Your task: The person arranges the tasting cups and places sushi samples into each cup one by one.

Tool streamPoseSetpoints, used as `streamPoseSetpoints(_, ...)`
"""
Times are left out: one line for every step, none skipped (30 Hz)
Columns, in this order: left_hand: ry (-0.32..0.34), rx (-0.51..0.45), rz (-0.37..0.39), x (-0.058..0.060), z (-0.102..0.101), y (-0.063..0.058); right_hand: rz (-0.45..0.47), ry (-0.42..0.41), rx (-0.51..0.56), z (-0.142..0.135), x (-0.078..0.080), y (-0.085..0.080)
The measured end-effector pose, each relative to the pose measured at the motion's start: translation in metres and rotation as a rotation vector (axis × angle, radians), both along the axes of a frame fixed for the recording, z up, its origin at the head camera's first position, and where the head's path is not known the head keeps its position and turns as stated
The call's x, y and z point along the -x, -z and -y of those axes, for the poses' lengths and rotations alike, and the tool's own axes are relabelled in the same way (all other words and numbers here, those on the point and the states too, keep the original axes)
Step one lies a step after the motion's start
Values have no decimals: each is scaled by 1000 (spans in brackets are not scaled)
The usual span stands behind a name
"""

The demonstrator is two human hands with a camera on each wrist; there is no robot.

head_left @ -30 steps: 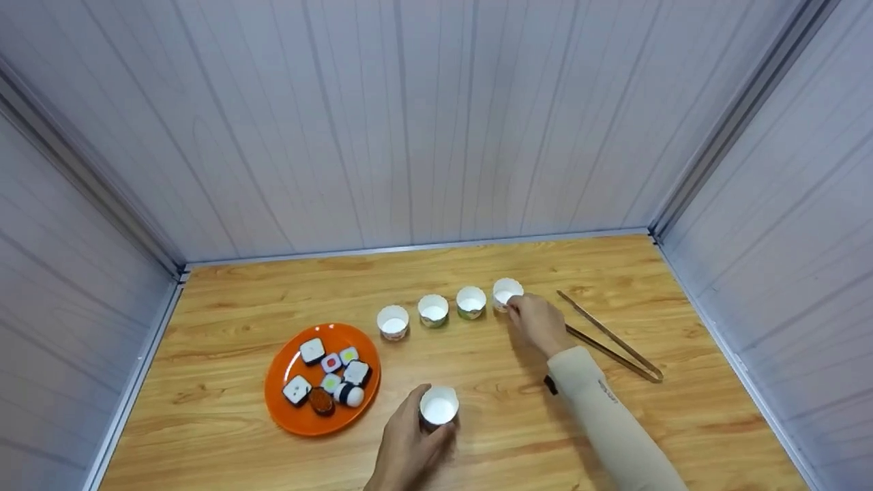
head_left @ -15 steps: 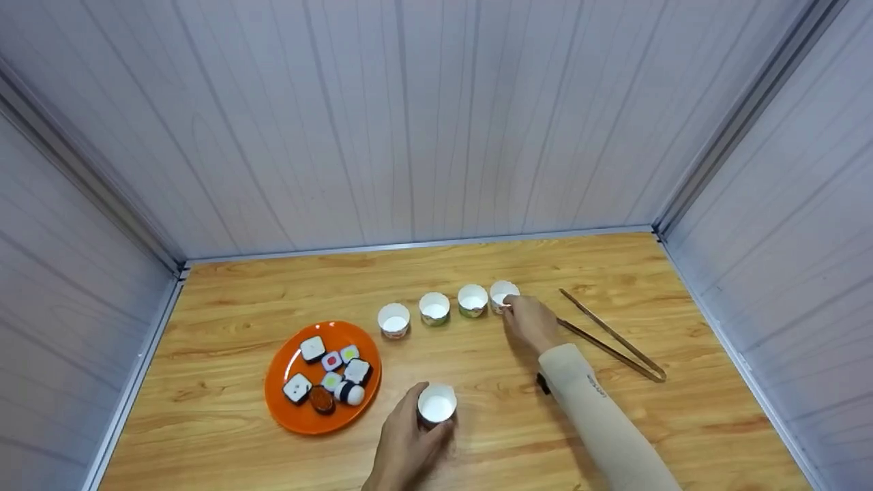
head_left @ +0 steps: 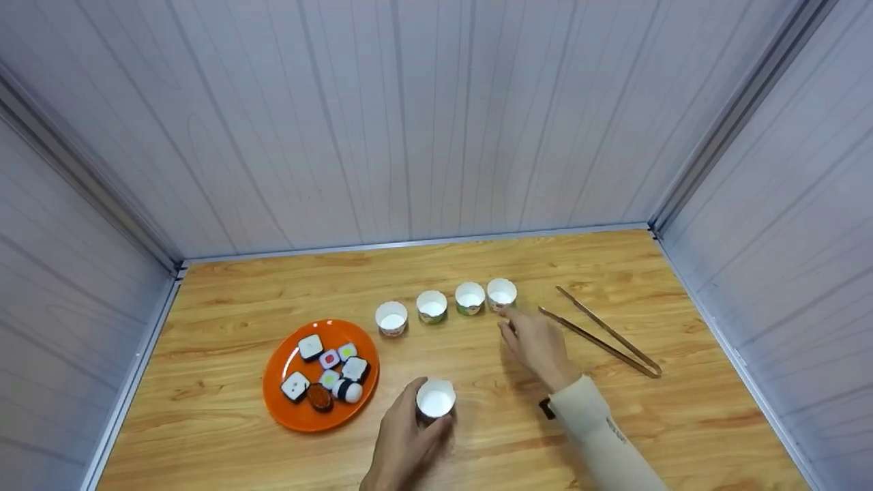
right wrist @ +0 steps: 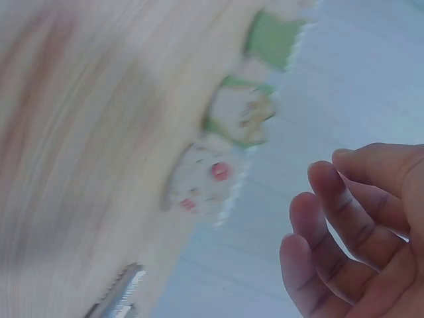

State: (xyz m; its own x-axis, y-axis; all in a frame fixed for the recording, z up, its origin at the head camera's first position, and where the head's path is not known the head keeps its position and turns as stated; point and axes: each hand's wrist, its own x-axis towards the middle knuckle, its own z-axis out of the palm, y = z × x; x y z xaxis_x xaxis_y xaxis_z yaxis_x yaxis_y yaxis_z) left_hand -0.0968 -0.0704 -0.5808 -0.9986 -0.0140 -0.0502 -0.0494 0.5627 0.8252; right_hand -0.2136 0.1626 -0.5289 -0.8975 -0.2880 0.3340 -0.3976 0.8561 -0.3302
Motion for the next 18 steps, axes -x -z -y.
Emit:
streamPoseSetpoints(-1, -4, -1, 0, 0, -1, -29, -28, 13, 1, -7, -2)
streamPoseSetpoints(-1, -5, -2, -1, 0, -1, -52, -58, 32, 2, -15, -3)
streamPoseSetpoints(0, -3, -5, -1, 0, -1, -76, -93, 54, 4, -22, -3)
streamPoseSetpoints(2, -2, -6, -1, -1, -1, -98, -139, 75, 6, -30, -3)
streamPoseSetpoints(4, 1, -9, -2, -1, 0, -119, -192, 97, 8, -36, -2)
streamPoseSetpoints(6, 5, -12, -2, -1, 0, -136, -249, 117, 10, -43, -1)
streamPoseSetpoints(8, 8, -18, -3, -1, -1, -146, -305, 134, 13, -49, 1)
streamPoseSetpoints(11, 11, -27, -3, -1, -1, -156, -360, 144, 16, -54, 4)
streamPoseSetpoints(16, 16, -45, -4, -1, -1, -162, -415, 147, 19, -59, 6)
streamPoseSetpoints(20, 20, -61, -4, -1, -1, -160, -460, 143, 22, -64, 9)
streamPoseSetpoints(23, 25, -84, -4, -2, -2, -152, -495, 135, 24, -68, 12)
streamPoseSetpoints(26, 33, -109, -5, -2, -2, -146, -521, 119, 26, -71, 15)
streamPoseSetpoints(30, 40, -133, -5, -2, -2, -139, -542, 101, 28, -74, 17)
streamPoseSetpoints(36, 45, -163, -6, -2, -2, -132, -554, 80, 29, -77, 20)
streamPoseSetpoints(41, 54, -191, -6, -2, -2, -124, -559, 60, 30, -79, 22)
streamPoseSetpoints(44, 58, -210, -7, -3, -2, -119, -559, 43, 31, -80, 25)
streamPoseSetpoints(48, 65, -230, -7, -3, -2, -117, -560, 29, 31, -82, 26)
streamPoseSetpoints(52, 70, -243, -8, -3, -1, -116, -560, 21, 32, -83, 27)
